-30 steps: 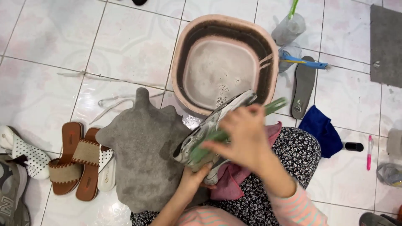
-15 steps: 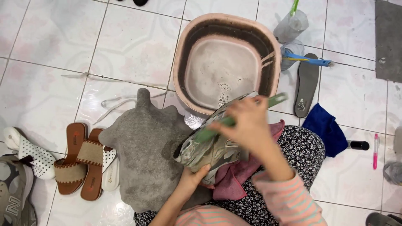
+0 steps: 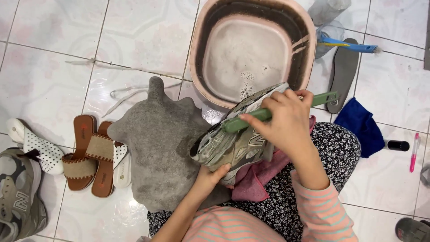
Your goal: Deep scrubbing the sole of a sneaker using a brush and soapy water, followed by wiping with a cloth.
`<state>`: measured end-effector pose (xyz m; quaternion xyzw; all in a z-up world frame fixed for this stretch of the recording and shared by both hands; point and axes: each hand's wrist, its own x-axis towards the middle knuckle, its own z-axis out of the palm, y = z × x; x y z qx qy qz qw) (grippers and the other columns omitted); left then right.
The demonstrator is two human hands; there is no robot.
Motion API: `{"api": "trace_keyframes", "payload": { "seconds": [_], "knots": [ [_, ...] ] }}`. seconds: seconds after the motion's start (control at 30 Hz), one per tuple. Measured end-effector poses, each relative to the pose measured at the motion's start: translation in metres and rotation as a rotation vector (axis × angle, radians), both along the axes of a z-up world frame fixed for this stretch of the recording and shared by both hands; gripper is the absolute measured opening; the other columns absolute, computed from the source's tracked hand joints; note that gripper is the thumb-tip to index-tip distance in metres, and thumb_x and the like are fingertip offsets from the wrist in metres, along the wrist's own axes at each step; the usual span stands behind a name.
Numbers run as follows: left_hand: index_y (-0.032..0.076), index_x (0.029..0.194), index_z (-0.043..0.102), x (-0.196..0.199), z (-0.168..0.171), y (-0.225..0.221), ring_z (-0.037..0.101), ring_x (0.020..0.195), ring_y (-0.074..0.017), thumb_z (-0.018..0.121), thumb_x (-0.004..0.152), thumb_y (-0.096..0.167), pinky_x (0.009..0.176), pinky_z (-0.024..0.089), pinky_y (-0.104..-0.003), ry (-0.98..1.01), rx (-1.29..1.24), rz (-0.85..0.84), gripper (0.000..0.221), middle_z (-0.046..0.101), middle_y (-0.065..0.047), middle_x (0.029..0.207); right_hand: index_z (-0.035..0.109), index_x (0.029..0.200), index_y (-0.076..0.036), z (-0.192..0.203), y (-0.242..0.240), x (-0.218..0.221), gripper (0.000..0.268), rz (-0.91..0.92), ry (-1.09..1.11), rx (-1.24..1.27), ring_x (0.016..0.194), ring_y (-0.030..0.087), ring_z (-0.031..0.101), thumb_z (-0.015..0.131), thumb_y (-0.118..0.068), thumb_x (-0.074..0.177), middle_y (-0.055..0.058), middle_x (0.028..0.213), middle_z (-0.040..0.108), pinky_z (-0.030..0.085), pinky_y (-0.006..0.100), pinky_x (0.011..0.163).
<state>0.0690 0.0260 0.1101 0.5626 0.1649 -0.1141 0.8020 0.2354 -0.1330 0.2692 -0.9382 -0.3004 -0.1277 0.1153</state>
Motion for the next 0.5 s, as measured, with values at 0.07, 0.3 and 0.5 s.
{"api": "trace_keyframes", "payload": {
  "seconds": [0.07,0.3,0.5],
  "knots": [
    [0.0,0.136,0.055,0.0,-0.01,-0.001,0.065,0.11,-0.0267,0.071,0.082,0.029,0.091,0.056,-0.036,-0.037,0.06,0.002,0.063,0.067,-0.016,0.128,0.074,0.077,-0.011,0.003,0.002,-0.004,0.055,-0.036,-0.023,-0.012,0.084,0.026,0.054,0.077,-0.066,0.08,0.005,0.079,0.066,0.031,0.05,0.094],
    [-0.002,0.143,0.043,-0.015,-0.037,-0.002,0.055,0.127,-0.0324,0.059,0.088,0.044,0.106,0.043,-0.043,0.042,0.026,-0.008,0.074,0.055,-0.021,0.141,0.071,0.074,-0.01,0.003,0.011,-0.017,0.05,0.014,0.065,0.081,0.08,0.024,0.052,0.08,-0.06,0.078,0.004,0.077,0.063,0.031,0.049,0.097],
    [0.002,0.151,0.029,-0.01,-0.02,-0.002,0.054,0.127,-0.0351,0.057,0.087,0.049,0.095,0.053,-0.045,0.185,-0.255,0.021,0.084,0.045,-0.023,0.147,0.071,0.073,-0.012,0.0,0.004,-0.017,0.052,0.001,0.057,0.034,0.081,0.024,0.051,0.077,-0.064,0.078,0.004,0.078,0.064,0.03,0.048,0.096]
  ]
}}
